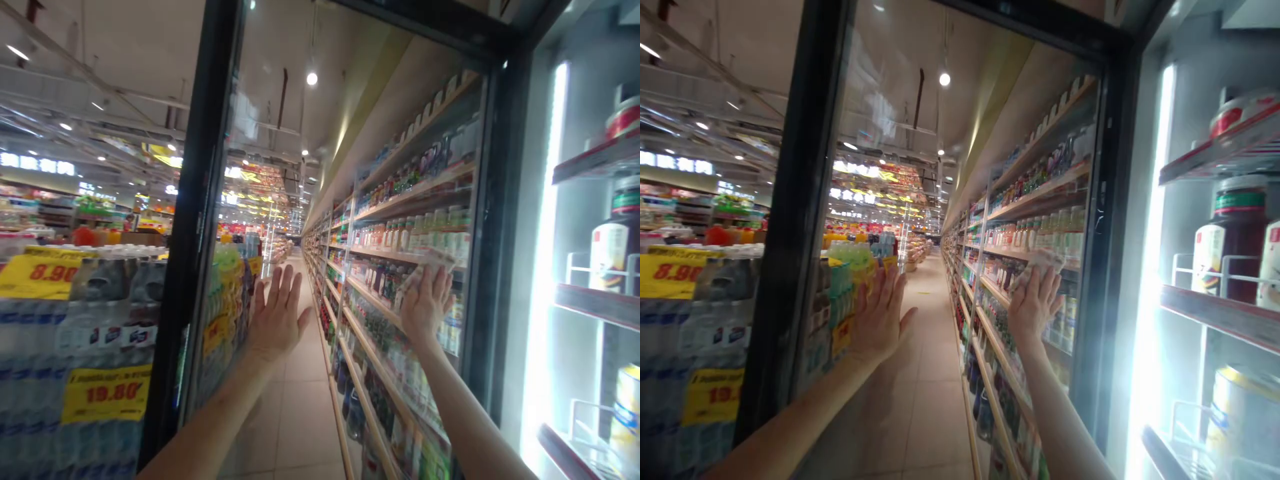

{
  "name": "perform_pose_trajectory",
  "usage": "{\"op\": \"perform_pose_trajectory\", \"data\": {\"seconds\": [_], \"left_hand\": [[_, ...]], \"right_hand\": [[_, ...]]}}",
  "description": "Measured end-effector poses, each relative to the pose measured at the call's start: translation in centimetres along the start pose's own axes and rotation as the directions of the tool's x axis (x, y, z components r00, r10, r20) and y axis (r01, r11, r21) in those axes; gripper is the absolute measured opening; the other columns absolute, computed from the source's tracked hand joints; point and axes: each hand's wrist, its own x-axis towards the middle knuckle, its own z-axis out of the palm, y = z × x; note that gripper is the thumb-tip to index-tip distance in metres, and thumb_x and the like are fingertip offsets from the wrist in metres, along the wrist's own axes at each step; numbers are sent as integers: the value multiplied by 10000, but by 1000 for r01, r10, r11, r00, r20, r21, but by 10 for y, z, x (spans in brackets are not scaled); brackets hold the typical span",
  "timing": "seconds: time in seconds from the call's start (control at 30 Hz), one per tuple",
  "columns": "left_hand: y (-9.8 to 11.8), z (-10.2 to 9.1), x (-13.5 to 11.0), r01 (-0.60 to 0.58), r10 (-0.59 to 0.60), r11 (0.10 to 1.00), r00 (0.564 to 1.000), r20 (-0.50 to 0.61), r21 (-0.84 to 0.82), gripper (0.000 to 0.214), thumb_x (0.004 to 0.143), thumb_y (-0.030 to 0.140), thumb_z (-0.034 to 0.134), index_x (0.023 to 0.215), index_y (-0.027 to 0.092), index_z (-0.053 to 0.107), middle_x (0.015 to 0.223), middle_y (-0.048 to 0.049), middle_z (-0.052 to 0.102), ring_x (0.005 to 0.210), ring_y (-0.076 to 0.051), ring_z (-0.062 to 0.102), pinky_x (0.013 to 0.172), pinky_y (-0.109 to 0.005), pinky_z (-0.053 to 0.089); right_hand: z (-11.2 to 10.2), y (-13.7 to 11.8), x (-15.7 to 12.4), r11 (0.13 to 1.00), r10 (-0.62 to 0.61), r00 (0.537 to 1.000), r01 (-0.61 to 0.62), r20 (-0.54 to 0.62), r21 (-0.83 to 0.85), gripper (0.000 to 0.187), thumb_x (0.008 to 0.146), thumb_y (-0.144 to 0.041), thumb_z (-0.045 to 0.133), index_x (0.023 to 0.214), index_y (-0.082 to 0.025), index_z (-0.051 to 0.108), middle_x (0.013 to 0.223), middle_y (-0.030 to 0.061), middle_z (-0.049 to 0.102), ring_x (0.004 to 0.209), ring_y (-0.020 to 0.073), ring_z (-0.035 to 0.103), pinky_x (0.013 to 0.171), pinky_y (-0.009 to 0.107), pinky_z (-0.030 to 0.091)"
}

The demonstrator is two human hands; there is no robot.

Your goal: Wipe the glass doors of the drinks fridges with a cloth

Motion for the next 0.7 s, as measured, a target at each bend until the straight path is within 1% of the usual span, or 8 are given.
{"op": "perform_pose_trajectory", "data": {"seconds": [0.07, 0.17, 0.23, 0.33, 0.43, 0.5, 0.6, 0.7], "left_hand": [[1, 2, -3, -6, 6, 1000, 1000, -6, 3, 693, 895, 391, 413, 1463, 135, 110, 1482, -143, 276, 1415, -251, 122, 1147, -477, 79], [-3, 3, -1, -8, 8, 1000, 1000, -13, 4, 700, 891, 374, 429, 1464, 141, 102, 1478, -143, 289, 1413, -247, 137, 1146, -468, 90], [-4, 4, 0, -13, 13, 1000, 1000, -20, 4, 701, 890, 365, 433, 1465, 142, 98, 1475, -142, 297, 1413, -241, 135, 1147, -459, 92], [-4, 5, 0, -23, 23, 1000, 999, -36, -2, 709, 888, 369, 431, 1465, 139, 90, 1476, -142, 293, 1414, -244, 125, 1149, -463, 79], [-4, 8, -1, -6, 6, 1000, 999, -38, -1, 705, 886, 370, 428, 1466, 145, 95, 1477, -143, 291, 1410, -256, 145, 1145, -478, 97], [-5, 9, 0, 1, -1, 1000, 1000, -31, 8, 703, 886, 367, 431, 1466, 149, 98, 1479, -145, 285, 1407, -265, 154, 1138, -488, 123], [-6, 9, 1, -8, 9, 1000, 1000, -20, 23, 716, 884, 362, 447, 1467, 157, 84, 1482, -149, 273, 1407, -266, 156, 1131, -493, 150], [-1, 6, -9, 6, -6, 1000, 1000, 4, 26, 711, 888, 341, 447, 1467, 159, 78, 1489, -151, 248, 1409, -266, 135, 1132, -495, 154]], "right_hand": [[1, -14, -16, 982, -182, 983, 181, 30, 44, 517, 902, -291, 345, 1404, -166, 370, 1477, 178, 312, 1395, 320, 198, 1054, 601, 210], [3, -27, -39, 847, -527, 845, 515, 85, 129, 477, 877, -264, 401, 1352, -265, 444, 1437, 81, 410, 1387, 249, 246, 1109, 528, 159], [3, -6, -39, 864, -502, 860, 495, 88, 92, 472, 872, -272, 404, 1342, -275, 456, 1421, 73, 433, 1377, 244, 270, 1108, 532, 158], [-1, 49, -23, 990, -135, 991, 136, 22, -47, 509, 892, -287, 330, 1392, -216, 388, 1449, 142, 377, 1374, 290, 267, 1054, 603, 215], [-5, 66, -23, 994, 70, 997, -71, -23, -77, 537, 892, -290, 309, 1418, -189, 338, 1477, 173, 312, 1379, 320, 244, 1021, 643, 235], [-4, 46, -40, 994, -102, 995, 103, 23, -29, 525, 882, -261, 341, 1403, -204, 367, 1476, 151, 325, 1390, 302, 223, 1049, 605, 229], [-3, 15, -67, 876, -481, 868, 473, 120, 89, 501, 856, -193, 389, 1347, -273, 444, 1445, 77, 397, 1389, 248, 242, 1102, 529, 189], [-6, 24, -68, 903, -430, 897, 426, 100, 55, 492, 862, -193, 393, 1344, -274, 450, 1425, 83, 425, 1376, 260, 271, 1097, 553, 178]]}}
